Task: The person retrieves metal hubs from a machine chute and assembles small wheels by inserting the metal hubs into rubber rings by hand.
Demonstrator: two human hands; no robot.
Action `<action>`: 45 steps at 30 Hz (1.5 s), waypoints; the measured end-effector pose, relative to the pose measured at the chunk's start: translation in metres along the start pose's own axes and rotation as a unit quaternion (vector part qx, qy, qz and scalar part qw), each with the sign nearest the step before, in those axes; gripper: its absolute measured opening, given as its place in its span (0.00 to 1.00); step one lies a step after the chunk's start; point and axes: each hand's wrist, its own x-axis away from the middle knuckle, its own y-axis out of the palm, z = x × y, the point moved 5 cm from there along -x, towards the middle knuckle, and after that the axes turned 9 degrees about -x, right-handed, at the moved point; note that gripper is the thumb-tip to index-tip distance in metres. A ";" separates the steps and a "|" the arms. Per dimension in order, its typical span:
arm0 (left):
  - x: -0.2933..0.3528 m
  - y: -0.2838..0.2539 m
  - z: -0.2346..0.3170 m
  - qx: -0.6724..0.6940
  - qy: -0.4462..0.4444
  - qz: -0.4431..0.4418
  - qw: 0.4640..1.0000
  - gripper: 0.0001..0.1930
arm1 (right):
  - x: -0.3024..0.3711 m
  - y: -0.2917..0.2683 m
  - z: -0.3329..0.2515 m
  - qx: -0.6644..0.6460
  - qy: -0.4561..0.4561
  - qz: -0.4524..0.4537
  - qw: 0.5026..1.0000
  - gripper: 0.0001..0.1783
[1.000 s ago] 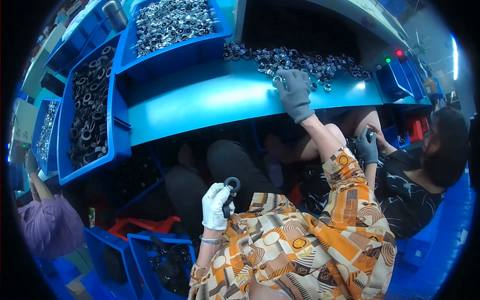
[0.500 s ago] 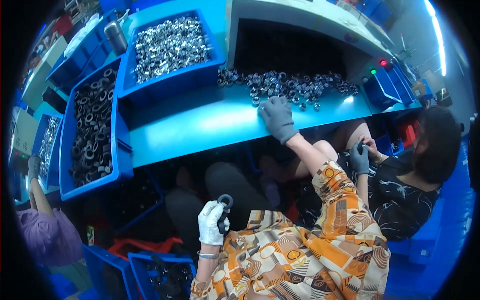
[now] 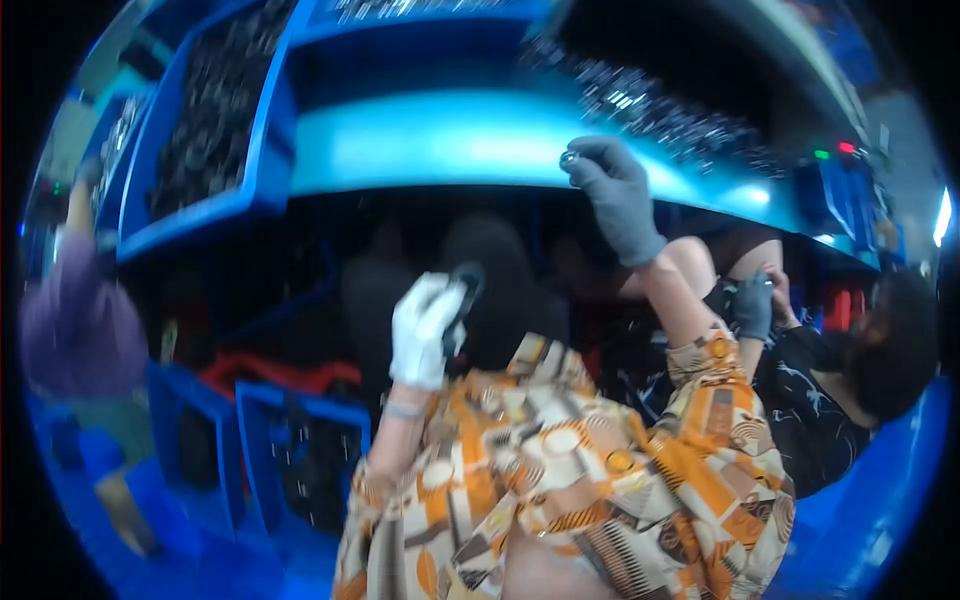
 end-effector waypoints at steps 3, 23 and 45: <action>0.003 -0.004 0.008 -0.054 0.022 0.031 0.998 0.06 | 0.042 0.053 -0.011 -0.080 0.107 -0.097 0.986 0.08; 0.018 -0.009 0.016 -0.073 0.055 0.018 0.996 0.06 | 0.103 0.115 0.021 -0.325 0.216 -0.074 0.918 0.09; 0.064 0.007 0.029 -0.344 0.279 0.207 0.872 0.14 | 0.124 0.128 -0.001 -0.089 0.099 -0.087 0.987 0.09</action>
